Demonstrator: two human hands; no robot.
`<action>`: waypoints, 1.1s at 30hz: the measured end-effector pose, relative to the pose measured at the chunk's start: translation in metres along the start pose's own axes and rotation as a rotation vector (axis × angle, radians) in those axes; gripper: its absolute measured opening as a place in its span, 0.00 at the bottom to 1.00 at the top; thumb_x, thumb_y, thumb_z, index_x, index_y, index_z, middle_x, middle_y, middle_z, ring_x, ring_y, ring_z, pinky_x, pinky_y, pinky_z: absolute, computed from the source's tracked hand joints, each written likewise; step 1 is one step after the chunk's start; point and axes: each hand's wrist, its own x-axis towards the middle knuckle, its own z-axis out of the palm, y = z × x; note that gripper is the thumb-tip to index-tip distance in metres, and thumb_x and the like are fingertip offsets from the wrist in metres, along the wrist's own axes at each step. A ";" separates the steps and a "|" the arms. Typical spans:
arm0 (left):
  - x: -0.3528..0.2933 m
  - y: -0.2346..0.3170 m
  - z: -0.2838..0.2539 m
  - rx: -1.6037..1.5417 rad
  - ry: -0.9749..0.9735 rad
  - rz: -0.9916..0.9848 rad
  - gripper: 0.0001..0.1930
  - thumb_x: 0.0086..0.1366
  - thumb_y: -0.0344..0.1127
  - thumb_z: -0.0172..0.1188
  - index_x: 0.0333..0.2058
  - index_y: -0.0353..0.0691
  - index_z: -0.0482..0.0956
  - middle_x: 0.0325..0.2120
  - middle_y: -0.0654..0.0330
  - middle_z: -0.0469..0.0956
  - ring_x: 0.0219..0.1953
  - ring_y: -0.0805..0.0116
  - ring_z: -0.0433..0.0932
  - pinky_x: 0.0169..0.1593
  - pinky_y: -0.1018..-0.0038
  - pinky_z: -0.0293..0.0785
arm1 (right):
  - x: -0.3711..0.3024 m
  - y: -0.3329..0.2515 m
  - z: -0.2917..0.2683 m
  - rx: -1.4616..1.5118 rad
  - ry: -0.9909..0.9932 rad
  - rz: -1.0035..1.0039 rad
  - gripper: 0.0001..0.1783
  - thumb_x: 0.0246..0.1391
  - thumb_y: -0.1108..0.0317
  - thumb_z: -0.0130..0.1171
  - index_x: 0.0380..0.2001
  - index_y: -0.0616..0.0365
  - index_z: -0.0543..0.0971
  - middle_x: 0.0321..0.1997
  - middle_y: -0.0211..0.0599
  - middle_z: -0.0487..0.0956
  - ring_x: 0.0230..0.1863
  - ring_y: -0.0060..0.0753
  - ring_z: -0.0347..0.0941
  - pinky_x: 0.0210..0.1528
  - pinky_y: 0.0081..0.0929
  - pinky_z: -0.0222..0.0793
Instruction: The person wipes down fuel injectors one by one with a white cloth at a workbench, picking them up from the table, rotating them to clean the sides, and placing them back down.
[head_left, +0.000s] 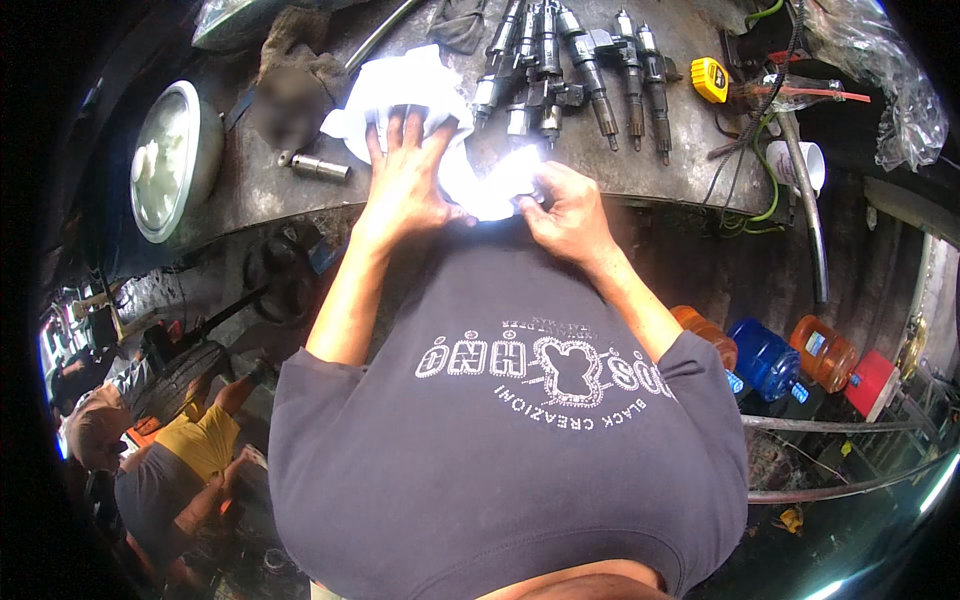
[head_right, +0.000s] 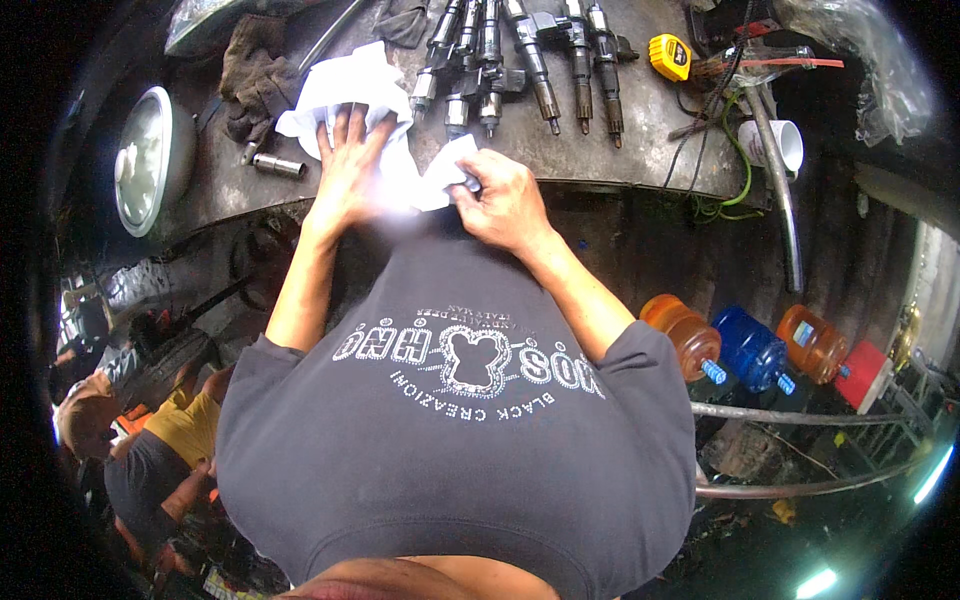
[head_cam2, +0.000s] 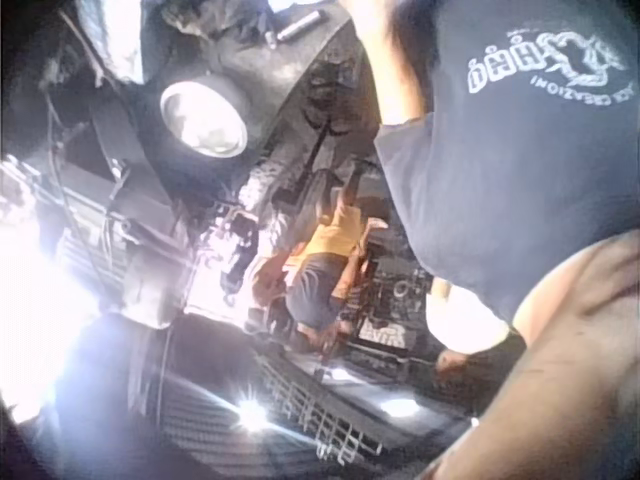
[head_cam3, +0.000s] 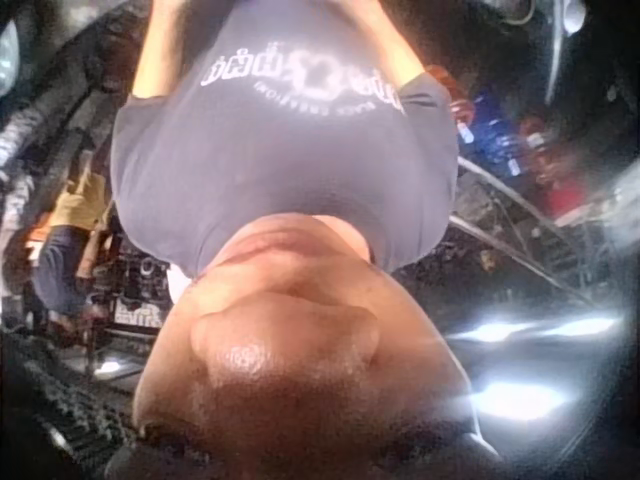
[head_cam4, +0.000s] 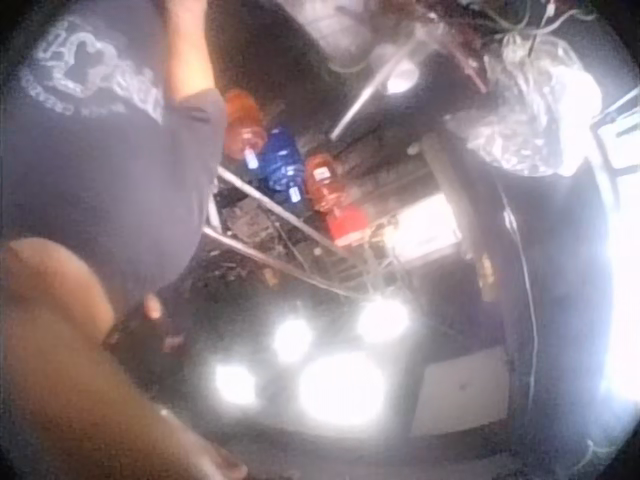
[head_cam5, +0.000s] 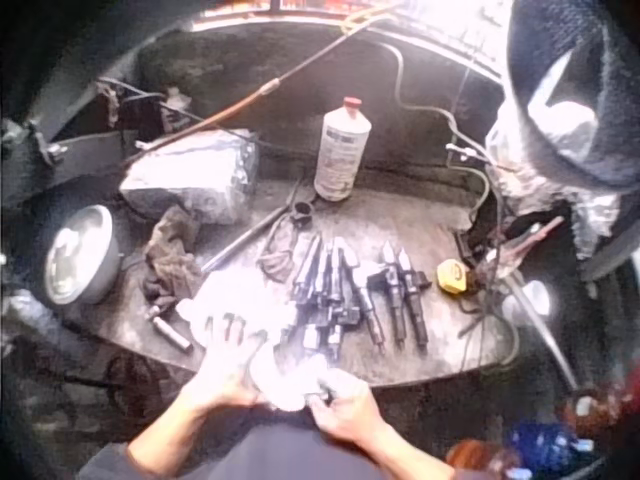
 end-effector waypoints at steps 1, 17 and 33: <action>-0.003 -0.003 0.004 -0.018 0.029 0.014 0.42 0.30 0.50 0.72 0.50 0.49 0.70 0.53 0.49 0.60 0.62 0.49 0.47 0.62 0.43 0.29 | 0.006 -0.007 0.002 0.004 0.004 0.001 0.13 0.38 0.72 0.60 0.31 0.62 0.75 0.26 0.43 0.75 0.27 0.43 0.74 0.31 0.32 0.70; 0.010 -0.047 -0.122 -0.254 1.360 0.346 0.09 0.52 0.29 0.57 0.31 0.33 0.69 0.31 0.54 0.75 0.31 0.67 0.78 0.35 0.71 0.77 | -0.013 -0.028 -0.078 0.341 0.353 0.129 0.16 0.45 0.78 0.58 0.41 0.62 0.75 0.34 0.34 0.78 0.36 0.22 0.74 0.41 0.20 0.70; 0.066 -0.016 -0.036 0.264 0.137 -0.045 0.30 0.45 0.47 0.67 0.50 0.52 0.71 0.52 0.52 0.67 0.56 0.55 0.64 0.57 0.57 0.58 | -0.085 0.013 -0.078 0.339 0.698 0.459 0.16 0.48 0.78 0.57 0.43 0.63 0.73 0.36 0.34 0.77 0.36 0.20 0.72 0.39 0.16 0.68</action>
